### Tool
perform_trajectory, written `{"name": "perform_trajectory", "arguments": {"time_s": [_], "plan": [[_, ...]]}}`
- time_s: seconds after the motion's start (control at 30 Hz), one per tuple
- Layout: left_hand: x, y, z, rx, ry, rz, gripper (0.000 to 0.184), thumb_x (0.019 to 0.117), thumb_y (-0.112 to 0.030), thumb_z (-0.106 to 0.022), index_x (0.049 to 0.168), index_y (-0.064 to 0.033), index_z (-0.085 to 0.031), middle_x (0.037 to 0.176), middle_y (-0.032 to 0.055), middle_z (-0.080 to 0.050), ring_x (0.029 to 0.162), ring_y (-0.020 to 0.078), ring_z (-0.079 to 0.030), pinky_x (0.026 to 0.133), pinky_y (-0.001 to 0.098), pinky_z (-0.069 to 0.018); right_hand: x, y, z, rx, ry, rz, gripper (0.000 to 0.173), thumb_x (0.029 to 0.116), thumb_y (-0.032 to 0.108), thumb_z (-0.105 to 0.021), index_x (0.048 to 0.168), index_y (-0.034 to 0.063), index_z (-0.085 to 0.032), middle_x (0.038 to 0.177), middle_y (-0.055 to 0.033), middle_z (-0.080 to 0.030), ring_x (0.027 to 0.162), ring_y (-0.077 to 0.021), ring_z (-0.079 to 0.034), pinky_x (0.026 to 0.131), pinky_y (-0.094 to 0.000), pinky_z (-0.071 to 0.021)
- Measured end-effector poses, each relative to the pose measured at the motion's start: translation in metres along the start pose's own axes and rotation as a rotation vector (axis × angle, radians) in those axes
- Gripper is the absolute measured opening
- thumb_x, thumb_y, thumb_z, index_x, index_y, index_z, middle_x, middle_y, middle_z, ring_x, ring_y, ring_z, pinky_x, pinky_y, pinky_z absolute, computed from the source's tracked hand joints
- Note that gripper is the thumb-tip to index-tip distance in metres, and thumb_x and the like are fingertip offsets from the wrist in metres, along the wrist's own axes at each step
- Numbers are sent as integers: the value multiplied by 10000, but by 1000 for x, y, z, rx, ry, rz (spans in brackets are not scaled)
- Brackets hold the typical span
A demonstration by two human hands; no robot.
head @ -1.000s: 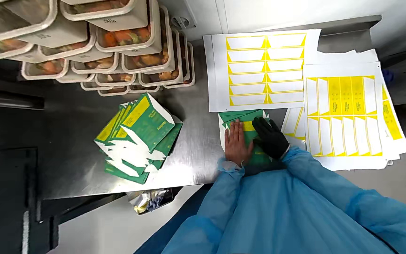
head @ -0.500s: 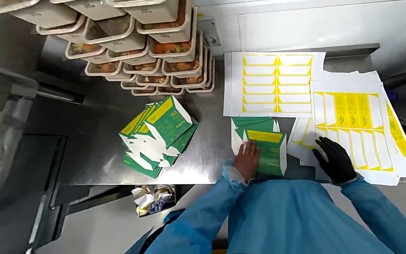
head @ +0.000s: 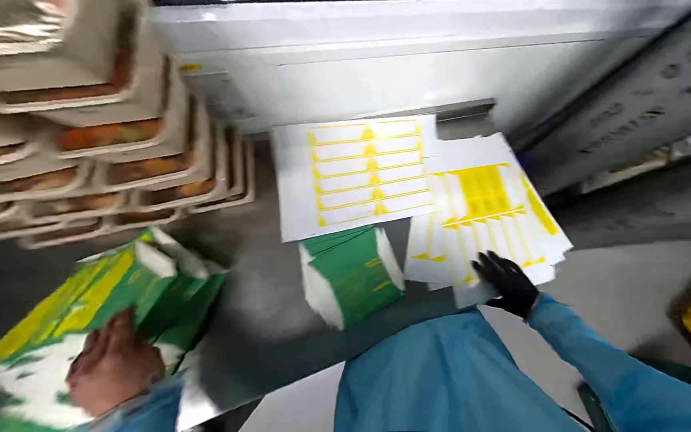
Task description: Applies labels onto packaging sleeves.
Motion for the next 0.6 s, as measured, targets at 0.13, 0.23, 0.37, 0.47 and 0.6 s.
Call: {"name": "perform_trajectory", "arguments": {"time_s": [0.13, 0.23, 0.37, 0.47, 0.6], "plan": [[10, -7, -3, 13, 255, 163, 655, 1024, -521, -543, 1431, -9, -575, 1501, 284, -490, 1435, 503, -392, 1160, 681, -285, -4, -14, -7, 14, 78, 37, 917, 779, 534, -848, 1571, 312, -441, 1655, -53, -377, 1539, -328, -305, 1163, -617, -340], [3, -69, 11, -163, 162, 93, 608, 1054, -453, -522, 1355, 70, -598, 1382, 364, -551, 1338, 539, -490, 1126, 665, -354, -15, -21, -3, 32, 87, 105, 768, 857, 445, -794, 1540, 262, -494, 1605, -34, -461, 1511, -307, -367, 1165, -607, -342], [-59, -235, -29, -854, 446, 170, 581, 1124, -332, -260, 1151, 97, -651, 1040, 174, -727, 938, 220, -719, 873, 406, -600, -38, -24, 32, -41, -263, 201, 400, 874, 270, -720, 1250, 133, -716, 1280, -65, -719, 1198, -261, -679, 1011, -523, -532], [-141, -374, -84, -1250, 1183, 511, 1032, 999, -681, 56, 1300, 76, -579, 1176, 227, -712, 1058, 316, -714, 932, 476, -582, -54, -34, 74, -1, -543, 154, 312, 962, 172, -593, 1245, 156, -723, 1263, -41, -727, 1167, -224, -687, 995, -460, -549], [-153, -472, -123, -1333, 1272, 530, 1046, 954, -801, -38, 1347, 19, -554, 1109, 230, -736, 976, 347, -744, 852, 483, -620, -63, -57, 104, 146, -619, 370, 320, 983, 88, -586, 1245, 197, -736, 1286, 0, -723, 1233, -182, -647, 1056, -399, -508]]}}
Point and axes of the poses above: each hand's wrist, its own x-axis towards the middle knuckle, its own z-axis out of the back of the hand, y = z × x, the point moved 6 cm from there along x, towards the middle knuckle
